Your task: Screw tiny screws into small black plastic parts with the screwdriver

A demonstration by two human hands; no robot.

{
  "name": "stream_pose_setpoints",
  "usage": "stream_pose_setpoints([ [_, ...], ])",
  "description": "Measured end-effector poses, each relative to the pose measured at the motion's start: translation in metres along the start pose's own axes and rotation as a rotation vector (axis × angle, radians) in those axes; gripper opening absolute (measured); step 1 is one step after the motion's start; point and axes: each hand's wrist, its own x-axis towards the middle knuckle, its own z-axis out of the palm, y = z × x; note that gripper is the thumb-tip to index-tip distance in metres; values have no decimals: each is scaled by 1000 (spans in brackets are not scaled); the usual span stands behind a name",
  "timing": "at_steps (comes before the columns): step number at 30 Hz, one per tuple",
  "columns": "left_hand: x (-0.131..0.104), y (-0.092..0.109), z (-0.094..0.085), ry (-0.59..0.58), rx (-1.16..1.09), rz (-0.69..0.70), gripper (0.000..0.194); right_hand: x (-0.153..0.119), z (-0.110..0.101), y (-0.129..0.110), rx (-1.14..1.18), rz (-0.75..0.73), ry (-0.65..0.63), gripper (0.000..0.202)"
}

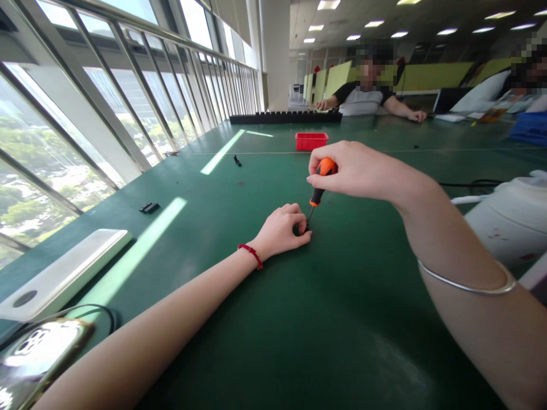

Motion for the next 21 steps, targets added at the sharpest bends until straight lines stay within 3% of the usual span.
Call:
stream_pose_setpoints([
  [3, 0, 2, -1, 46, 14, -3, 8, 0, 0, 0, -9, 8, 1, 14],
  [6, 0, 0, 0, 11, -47, 29, 31, -1, 0, 0, -7, 1, 2, 13],
  [8, 0, -1, 0, -33, -70, 53, 34, -1, 0, 0, -1, -2, 4, 13],
  [17, -1, -1, 1, -6, 12, -2, 16, -1, 0, 0, 5, -1, 11, 15],
  [21, -1, -1, 2, 15, 38, -46, 19, -1, 0, 1, -2, 9, 5, 14],
])
